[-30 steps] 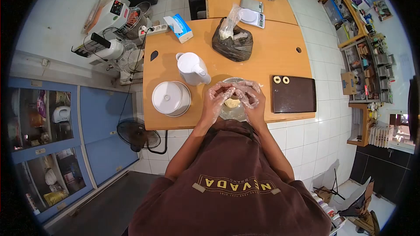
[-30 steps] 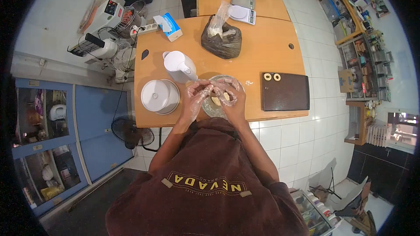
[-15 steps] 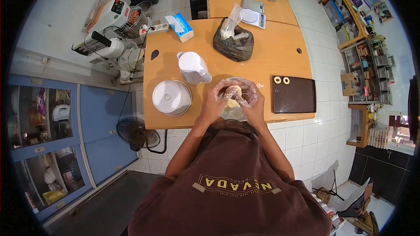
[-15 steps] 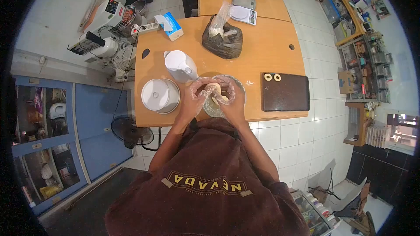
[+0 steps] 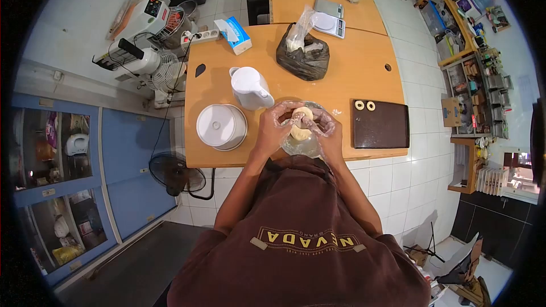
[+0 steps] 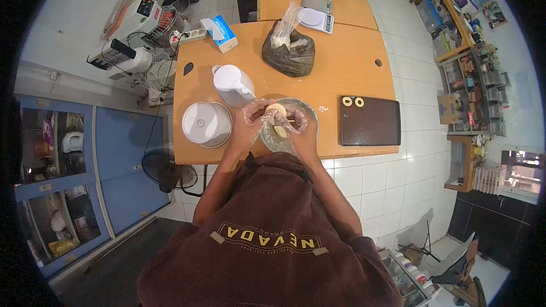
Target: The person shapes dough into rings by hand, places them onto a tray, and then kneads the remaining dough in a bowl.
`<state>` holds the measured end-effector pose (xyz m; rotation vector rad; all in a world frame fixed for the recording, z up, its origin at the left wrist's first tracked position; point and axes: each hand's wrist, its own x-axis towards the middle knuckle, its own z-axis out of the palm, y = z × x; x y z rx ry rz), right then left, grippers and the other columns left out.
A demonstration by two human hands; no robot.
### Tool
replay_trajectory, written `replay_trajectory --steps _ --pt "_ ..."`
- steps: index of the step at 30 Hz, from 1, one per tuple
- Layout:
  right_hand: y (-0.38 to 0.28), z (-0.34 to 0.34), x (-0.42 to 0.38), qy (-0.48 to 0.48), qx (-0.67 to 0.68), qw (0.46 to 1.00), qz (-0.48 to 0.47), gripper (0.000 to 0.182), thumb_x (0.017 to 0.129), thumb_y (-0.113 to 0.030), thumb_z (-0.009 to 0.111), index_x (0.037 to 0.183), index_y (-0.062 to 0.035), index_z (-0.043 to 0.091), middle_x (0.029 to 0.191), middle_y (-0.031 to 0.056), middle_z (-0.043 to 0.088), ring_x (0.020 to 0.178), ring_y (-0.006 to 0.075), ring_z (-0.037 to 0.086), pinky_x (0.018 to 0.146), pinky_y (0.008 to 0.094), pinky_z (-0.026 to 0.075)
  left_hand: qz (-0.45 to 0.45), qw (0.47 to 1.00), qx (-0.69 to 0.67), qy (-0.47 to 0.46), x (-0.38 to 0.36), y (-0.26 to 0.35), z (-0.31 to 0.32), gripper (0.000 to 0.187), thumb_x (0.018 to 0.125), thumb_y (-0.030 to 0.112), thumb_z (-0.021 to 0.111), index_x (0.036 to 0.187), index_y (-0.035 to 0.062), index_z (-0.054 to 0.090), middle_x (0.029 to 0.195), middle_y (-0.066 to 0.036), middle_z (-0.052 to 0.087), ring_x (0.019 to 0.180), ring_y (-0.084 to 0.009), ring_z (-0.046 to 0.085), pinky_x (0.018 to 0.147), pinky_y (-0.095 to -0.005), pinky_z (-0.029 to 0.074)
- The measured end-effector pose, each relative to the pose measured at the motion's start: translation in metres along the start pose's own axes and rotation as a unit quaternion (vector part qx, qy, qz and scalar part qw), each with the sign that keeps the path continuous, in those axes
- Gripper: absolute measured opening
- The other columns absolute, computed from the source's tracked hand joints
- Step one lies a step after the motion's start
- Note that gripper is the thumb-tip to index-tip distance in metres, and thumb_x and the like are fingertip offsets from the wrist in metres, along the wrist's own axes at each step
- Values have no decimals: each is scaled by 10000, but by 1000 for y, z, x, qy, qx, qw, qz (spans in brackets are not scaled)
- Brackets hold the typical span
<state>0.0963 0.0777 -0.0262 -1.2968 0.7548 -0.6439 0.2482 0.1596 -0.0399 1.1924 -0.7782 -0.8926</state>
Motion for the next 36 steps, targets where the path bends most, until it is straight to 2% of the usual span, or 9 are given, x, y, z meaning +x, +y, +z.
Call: replay_trajectory --steps 5,8,11,14,17,21,26,29,36 --pt "-3 -1 3 43 17 998 -31 255 974 -18 693 1223 29 662 1095 99 727 1015 156 693 917 302 554 18 992 125 1 -7 15 6 320 917 -70 650 1229 -34 714 1234 -164 706 1121 -211 691 977 -317 544" --pt "-1 2 1 25 37 998 -42 247 974 -7 689 1216 23 647 1085 91 721 1024 150 686 917 298 551 38 992 121 -12 -6 13 7 300 926 -52 654 1219 -37 714 1237 -163 708 1149 -212 678 990 -317 529" --pt "-1 0 2 20 38 998 -43 240 968 -4 698 1198 10 632 1076 84 713 1021 141 677 907 290 547 52 993 101 -35 -2 14 6 286 933 -41 667 1215 -32 716 1229 -152 706 1178 -206 661 1007 -320 527" --pt "-2 -5 0 53 85 995 -16 220 963 -9 709 1168 -2 629 1079 82 707 1000 132 671 890 280 542 -46 994 -94 10 -3 9 21 273 944 -28 674 1214 -22 720 1236 -138 695 1161 -203 667 1016 -327 533" --pt "3 -10 0 63 113 992 -7 202 963 -19 715 1146 -12 628 1088 84 704 984 129 666 881 278 538 -16 998 -68 -4 -2 7 26 278 948 -20 682 1224 -20 711 1253 -131 680 1141 -201 675 1006 -335 551" --pt "4 -15 -3 47 137 989 -4 192 965 -7 706 1141 -15 629 1092 87 703 996 133 665 895 289 534 21 996 91 -5 -4 25 29 301 927 -36 689 1228 -28 695 1237 -144 687 1125 -214 688 982 -335 565" --pt "-28 -29 -9 21 58 997 -42 223 975 -8 690 1191 -2 633 1096 71 710 979 126 676 856 287 552 47 987 152 -12 -2 26 41 330 880 -56 695 1210 -37 684 1142 -145 718 1087 -225 710 960 -344 573" --pt "-44 -44 -14 -3 61 998 -34 252 979 -7 684 1225 5 633 1111 77 706 1009 137 677 885 294 554 -10 994 109 -19 -2 45 57 321 863 -60 697 1182 -40 677 1086 -137 731 1041 -210 722 941 -347 575" --pt "-36 -75 -9 -21 53 997 -42 275 976 8 673 1250 17 649 1168 78 693 1073 151 662 966 313 527 -55 997 54 15 0 34 89 240 927 -40 668 1167 -54 668 1115 -102 708 1044 -159 679 947 -311 541"
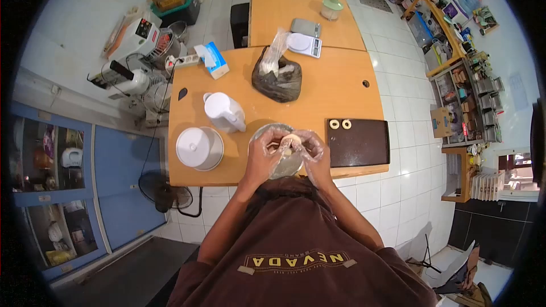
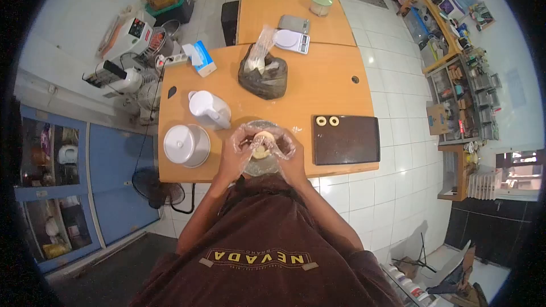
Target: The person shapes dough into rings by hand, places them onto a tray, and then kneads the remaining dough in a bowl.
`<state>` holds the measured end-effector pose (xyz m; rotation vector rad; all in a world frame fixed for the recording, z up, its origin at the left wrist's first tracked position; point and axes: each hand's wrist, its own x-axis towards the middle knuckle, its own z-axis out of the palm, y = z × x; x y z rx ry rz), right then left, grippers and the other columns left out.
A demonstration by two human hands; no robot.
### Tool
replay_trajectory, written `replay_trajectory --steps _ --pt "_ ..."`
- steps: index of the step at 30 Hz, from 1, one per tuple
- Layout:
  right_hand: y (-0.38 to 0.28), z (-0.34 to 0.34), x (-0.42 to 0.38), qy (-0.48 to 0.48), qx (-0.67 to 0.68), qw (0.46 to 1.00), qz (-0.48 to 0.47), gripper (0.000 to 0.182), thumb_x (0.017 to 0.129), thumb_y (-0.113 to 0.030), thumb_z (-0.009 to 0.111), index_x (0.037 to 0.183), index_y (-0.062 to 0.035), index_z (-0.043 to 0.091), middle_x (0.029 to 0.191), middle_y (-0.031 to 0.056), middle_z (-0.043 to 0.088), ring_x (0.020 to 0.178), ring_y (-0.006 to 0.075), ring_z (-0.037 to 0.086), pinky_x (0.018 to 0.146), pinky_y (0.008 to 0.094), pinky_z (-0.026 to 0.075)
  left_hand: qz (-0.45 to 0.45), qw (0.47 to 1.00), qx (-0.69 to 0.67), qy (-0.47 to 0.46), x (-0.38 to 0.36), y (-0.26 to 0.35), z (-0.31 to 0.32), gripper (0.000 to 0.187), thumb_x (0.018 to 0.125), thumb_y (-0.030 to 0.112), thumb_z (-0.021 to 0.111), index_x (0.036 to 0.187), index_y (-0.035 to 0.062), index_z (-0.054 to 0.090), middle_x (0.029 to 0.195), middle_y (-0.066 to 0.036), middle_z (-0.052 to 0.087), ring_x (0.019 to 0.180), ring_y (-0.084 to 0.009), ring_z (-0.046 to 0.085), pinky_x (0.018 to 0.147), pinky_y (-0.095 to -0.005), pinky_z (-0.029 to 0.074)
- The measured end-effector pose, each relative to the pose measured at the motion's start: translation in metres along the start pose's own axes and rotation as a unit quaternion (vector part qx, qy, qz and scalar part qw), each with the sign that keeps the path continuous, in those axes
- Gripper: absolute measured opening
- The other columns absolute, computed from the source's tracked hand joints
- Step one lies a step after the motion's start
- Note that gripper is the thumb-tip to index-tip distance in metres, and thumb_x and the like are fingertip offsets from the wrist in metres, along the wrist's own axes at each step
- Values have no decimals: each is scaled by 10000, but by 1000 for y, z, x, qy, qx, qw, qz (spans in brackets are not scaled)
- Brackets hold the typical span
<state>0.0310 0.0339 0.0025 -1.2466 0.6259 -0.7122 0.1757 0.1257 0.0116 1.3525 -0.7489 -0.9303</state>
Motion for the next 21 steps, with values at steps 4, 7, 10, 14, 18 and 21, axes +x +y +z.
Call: replay_trajectory --steps 4,7,10,14,18,21 --pt "3 -22 2 -13 -90 996 -27 302 965 18 669 1266 31 674 1174 90 702 1081 155 662 963 306 526 0 1000 9 19 3 -4 16 249 921 -47 685 1170 -59 689 1105 -97 719 1007 -146 690 898 -292 565" --pt "7 -40 4 -24 -113 992 -40 305 931 43 686 1235 32 682 1169 98 708 1086 163 661 968 316 524 -20 999 -22 16 7 -4 30 253 934 -42 684 1187 -52 686 1131 -104 714 1023 -155 688 910 -296 565" --pt "6 -47 1 18 -6 1000 4 284 953 28 681 1236 32 675 1157 89 710 1061 157 662 952 318 530 -28 996 -78 34 10 -5 49 255 938 -48 675 1193 -49 683 1152 -109 711 1068 -160 679 946 -305 555" --pt "-8 -61 2 52 30 998 25 215 991 -28 676 1203 10 680 1135 62 708 1045 129 656 940 305 532 -40 994 -92 36 11 -13 73 268 941 -42 675 1208 -49 681 1162 -113 710 1095 -156 671 970 -298 537" --pt "-6 -81 2 71 159 980 94 162 1004 -59 676 1156 -5 687 1082 40 698 1009 104 647 916 285 536 -45 999 -21 5 16 -10 84 284 961 -11 667 1244 -44 668 1171 -104 715 1074 -155 681 964 -302 539" --pt "-21 -93 6 64 229 966 100 143 1005 -65 676 1138 -12 689 1049 25 691 987 96 643 895 279 541 -57 998 17 -8 26 6 99 290 972 9 665 1258 -40 667 1163 -94 719 1064 -146 680 961 -306 541"
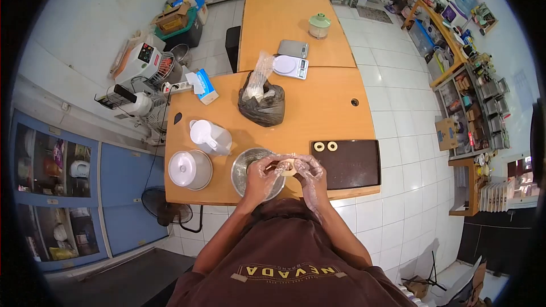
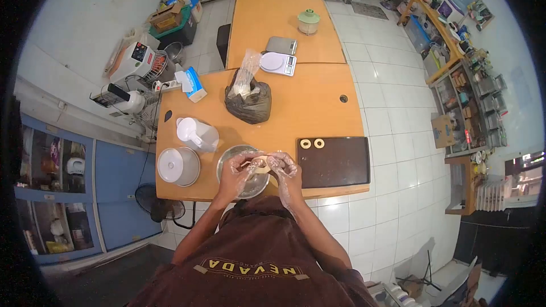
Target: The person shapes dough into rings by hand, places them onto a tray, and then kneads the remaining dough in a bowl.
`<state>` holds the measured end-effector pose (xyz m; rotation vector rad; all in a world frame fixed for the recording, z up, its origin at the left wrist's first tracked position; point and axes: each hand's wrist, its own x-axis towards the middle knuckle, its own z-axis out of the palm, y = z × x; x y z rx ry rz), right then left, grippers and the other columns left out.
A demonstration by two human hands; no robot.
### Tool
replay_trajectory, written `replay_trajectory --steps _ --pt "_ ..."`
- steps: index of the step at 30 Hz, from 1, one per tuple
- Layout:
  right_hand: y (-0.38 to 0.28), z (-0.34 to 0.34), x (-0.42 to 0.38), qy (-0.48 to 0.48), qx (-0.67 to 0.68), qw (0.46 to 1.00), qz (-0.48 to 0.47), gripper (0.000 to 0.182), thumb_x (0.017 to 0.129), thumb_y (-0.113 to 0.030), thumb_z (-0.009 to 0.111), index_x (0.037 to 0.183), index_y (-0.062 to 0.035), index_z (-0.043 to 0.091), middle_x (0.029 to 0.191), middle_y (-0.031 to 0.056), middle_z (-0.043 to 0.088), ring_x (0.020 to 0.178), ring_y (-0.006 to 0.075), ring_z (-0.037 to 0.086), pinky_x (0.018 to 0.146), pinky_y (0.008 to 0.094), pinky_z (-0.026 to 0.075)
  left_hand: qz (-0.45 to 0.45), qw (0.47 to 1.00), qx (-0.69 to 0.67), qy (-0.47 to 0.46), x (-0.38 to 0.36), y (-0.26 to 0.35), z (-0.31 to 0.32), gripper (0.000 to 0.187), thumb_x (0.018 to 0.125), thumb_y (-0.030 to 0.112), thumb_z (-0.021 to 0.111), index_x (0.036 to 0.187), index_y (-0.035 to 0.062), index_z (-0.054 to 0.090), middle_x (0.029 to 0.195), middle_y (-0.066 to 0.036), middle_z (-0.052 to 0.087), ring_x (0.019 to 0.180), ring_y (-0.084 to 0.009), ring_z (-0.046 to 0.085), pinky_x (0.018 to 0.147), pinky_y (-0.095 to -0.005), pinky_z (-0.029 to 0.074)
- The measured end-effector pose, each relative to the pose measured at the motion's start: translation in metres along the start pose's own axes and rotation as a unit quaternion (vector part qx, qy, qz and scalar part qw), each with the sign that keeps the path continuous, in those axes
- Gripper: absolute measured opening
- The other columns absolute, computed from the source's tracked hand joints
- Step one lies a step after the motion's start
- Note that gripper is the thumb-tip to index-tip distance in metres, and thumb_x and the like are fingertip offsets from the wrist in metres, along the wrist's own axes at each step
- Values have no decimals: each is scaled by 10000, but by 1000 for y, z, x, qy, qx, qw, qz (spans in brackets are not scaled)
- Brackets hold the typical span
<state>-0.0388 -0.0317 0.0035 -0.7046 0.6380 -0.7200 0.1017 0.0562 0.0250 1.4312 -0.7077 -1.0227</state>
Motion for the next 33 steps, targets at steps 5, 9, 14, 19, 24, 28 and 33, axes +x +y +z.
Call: replay_trajectory --steps 5,9,14,19,24,28,33 --pt "-48 5 20 2 -20 998 -62 139 991 -71 695 1122 -25 695 1048 22 692 971 100 651 877 278 551 81 995 -51 8 34 28 31 301 970 18 680 1264 -41 664 1159 -96 721 1065 -156 684 976 -310 540" --pt "-112 24 48 -38 -48 984 -166 240 970 -43 707 1201 -18 648 1057 53 706 981 114 671 870 274 561 162 981 -109 13 76 83 54 304 964 -14 675 1264 -53 642 1210 -122 708 1104 -190 685 1014 -324 542" --pt "-191 58 61 -101 -14 953 -285 255 949 0 713 1191 26 636 1071 97 717 993 131 682 864 282 570 296 919 -261 3 98 156 97 332 948 -54 664 1276 -76 619 1256 -157 689 1134 -218 679 1040 -336 535" --pt "-220 56 43 -144 -106 923 -342 261 927 41 721 1174 43 636 1083 112 716 1015 139 683 865 275 566 340 915 -213 47 77 170 115 301 940 -45 685 1237 -86 660 1245 -171 698 1116 -210 686 1033 -327 528" --pt "-204 40 27 -142 -151 924 -321 252 922 27 742 1165 46 678 1086 77 710 1003 137 668 863 274 560 332 927 -138 109 50 145 123 266 976 6 686 1228 -80 673 1146 -111 729 1007 -148 699 913 -284 560" --pt "-205 35 28 -131 -172 912 -348 230 924 18 742 1147 42 691 1069 83 721 990 138 675 858 276 556 300 941 -120 103 44 151 126 250 990 20 670 1220 -76 667 1126 -109 724 1023 -151 690 942 -295 548" --pt "-202 28 30 -127 -154 933 -300 221 925 6 752 1134 40 690 1072 87 731 988 131 671 868 281 550 254 919 -299 46 52 139 126 241 1006 35 649 1230 -52 662 1124 -94 717 1037 -143 676 975 -295 528"
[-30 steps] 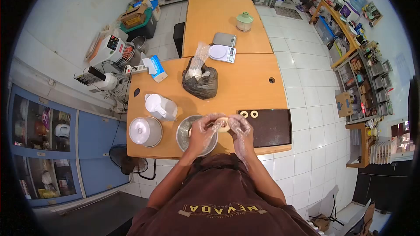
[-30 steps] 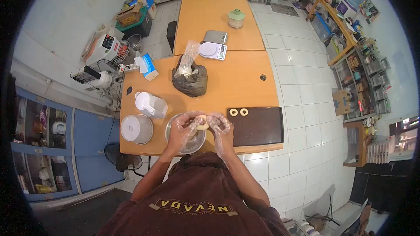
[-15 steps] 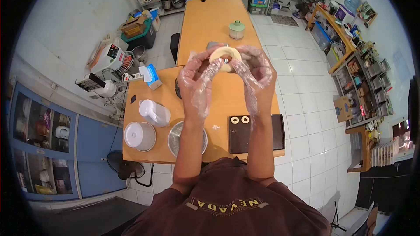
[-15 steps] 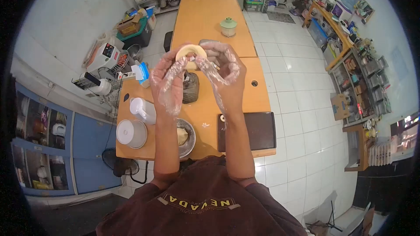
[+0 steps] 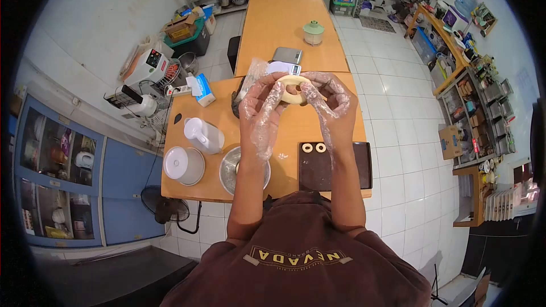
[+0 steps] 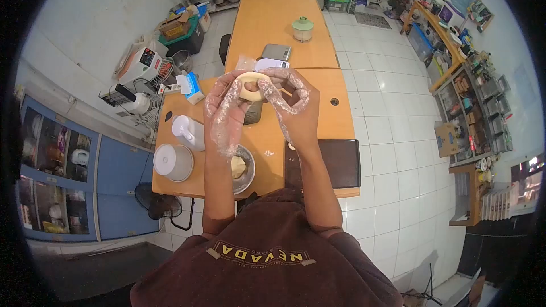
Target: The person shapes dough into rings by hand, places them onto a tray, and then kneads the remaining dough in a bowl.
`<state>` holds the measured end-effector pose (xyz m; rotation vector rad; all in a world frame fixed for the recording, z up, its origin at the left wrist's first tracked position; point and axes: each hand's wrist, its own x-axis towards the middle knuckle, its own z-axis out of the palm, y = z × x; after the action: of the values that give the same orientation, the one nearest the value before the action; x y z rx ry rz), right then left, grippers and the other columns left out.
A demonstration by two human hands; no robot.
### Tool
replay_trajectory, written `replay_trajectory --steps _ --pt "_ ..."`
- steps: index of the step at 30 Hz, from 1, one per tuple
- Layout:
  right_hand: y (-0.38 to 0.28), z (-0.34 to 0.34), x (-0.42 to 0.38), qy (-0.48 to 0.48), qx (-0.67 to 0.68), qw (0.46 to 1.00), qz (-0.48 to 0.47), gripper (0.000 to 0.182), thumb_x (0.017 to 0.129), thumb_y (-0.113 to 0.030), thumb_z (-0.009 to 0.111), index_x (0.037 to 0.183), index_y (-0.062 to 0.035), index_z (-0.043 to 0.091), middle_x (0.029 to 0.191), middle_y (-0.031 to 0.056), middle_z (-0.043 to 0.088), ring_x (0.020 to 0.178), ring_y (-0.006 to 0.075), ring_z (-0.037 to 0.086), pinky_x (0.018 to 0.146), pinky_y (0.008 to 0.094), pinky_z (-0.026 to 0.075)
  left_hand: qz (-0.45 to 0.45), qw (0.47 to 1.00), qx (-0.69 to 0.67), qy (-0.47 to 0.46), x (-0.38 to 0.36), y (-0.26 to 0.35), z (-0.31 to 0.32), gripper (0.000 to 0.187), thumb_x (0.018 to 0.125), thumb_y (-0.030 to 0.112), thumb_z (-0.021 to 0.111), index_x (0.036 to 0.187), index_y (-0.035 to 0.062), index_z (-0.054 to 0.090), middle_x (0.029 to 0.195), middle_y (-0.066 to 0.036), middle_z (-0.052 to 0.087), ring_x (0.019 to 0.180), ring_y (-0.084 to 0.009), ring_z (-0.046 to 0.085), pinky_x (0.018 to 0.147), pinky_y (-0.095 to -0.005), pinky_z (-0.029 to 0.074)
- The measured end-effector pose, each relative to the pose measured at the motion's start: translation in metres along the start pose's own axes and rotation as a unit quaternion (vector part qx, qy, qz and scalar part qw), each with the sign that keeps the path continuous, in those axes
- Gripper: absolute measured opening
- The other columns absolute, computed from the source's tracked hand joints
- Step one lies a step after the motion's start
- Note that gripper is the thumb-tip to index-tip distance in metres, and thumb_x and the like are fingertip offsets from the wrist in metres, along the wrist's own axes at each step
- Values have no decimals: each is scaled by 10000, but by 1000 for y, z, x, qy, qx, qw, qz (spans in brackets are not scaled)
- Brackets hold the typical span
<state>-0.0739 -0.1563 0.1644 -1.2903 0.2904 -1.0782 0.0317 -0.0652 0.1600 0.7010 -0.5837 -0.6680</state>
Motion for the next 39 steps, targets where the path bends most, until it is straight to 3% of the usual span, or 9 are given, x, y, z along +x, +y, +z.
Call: replay_trajectory --steps 3,7,13,18,21,28,33,36,39 --pt "13 -1 -1 -4 -15 1000 8 222 927 -28 764 1129 31 693 1064 81 734 980 118 663 862 281 541 10 1000 20 -12 1 -9 -10 284 993 17 660 1269 -49 638 1140 -105 717 1046 -148 677 971 -293 530" --pt "21 -7 -3 -34 -50 998 2 239 895 -34 778 1121 -1 706 1026 55 746 926 95 656 829 280 535 43 983 179 -14 0 -11 -12 328 951 -39 683 1273 -55 619 1156 -121 713 1061 -155 678 970 -293 537" --pt "27 -15 -5 -9 -199 979 -47 250 858 6 759 1105 -14 721 975 74 761 854 117 693 801 295 552 63 956 287 -14 -4 -17 -19 348 916 -98 667 1259 -69 621 1173 -135 702 1080 -163 677 967 -289 537" --pt "31 -19 -3 -54 -195 979 -24 234 913 -6 735 1144 3 695 990 66 734 892 117 684 816 286 553 67 913 395 -70 1 -24 -36 391 931 -98 640 1321 -83 607 1201 -137 697 1080 -157 673 957 -289 532" --pt "33 -23 -4 -65 -135 988 26 226 939 2 713 1163 7 682 1000 56 722 906 109 669 826 279 550 54 916 387 -92 4 -23 -40 358 940 -101 636 1295 -60 636 1138 -94 729 1024 -138 686 920 -290 557" --pt "36 -28 -3 -29 47 991 124 185 974 -62 704 1151 -11 690 1015 56 735 909 99 673 833 278 551 -59 996 74 -4 5 -25 -36 284 978 -4 653 1260 -40 641 1177 -114 705 1091 -181 686 970 -298 546" --pt "43 -21 -31 1 112 981 156 185 1000 -61 666 1176 -6 671 1028 61 733 946 109 679 859 278 547 -81 993 -45 71 -29 -45 -41 230 1001 26 639 1217 -54 647 1186 -126 699 1099 -183 683 994 -312 551" --pt "59 -28 -80 24 153 968 197 231 993 -33 667 1220 3 641 1087 87 726 993 124 685 892 284 547 -179 974 -100 99 -85 -79 -76 234 1006 42 641 1218 -57 635 1217 -137 688 1092 -191 689 997 -308 544" --pt "91 -34 -123 65 186 952 234 269 976 -21 690 1235 8 626 1119 90 713 1008 134 683 921 302 546 -216 966 -77 116 -109 -98 -101 259 1021 69 627 1259 -33 616 1238 -119 680 1118 -194 678 994 -329 550"
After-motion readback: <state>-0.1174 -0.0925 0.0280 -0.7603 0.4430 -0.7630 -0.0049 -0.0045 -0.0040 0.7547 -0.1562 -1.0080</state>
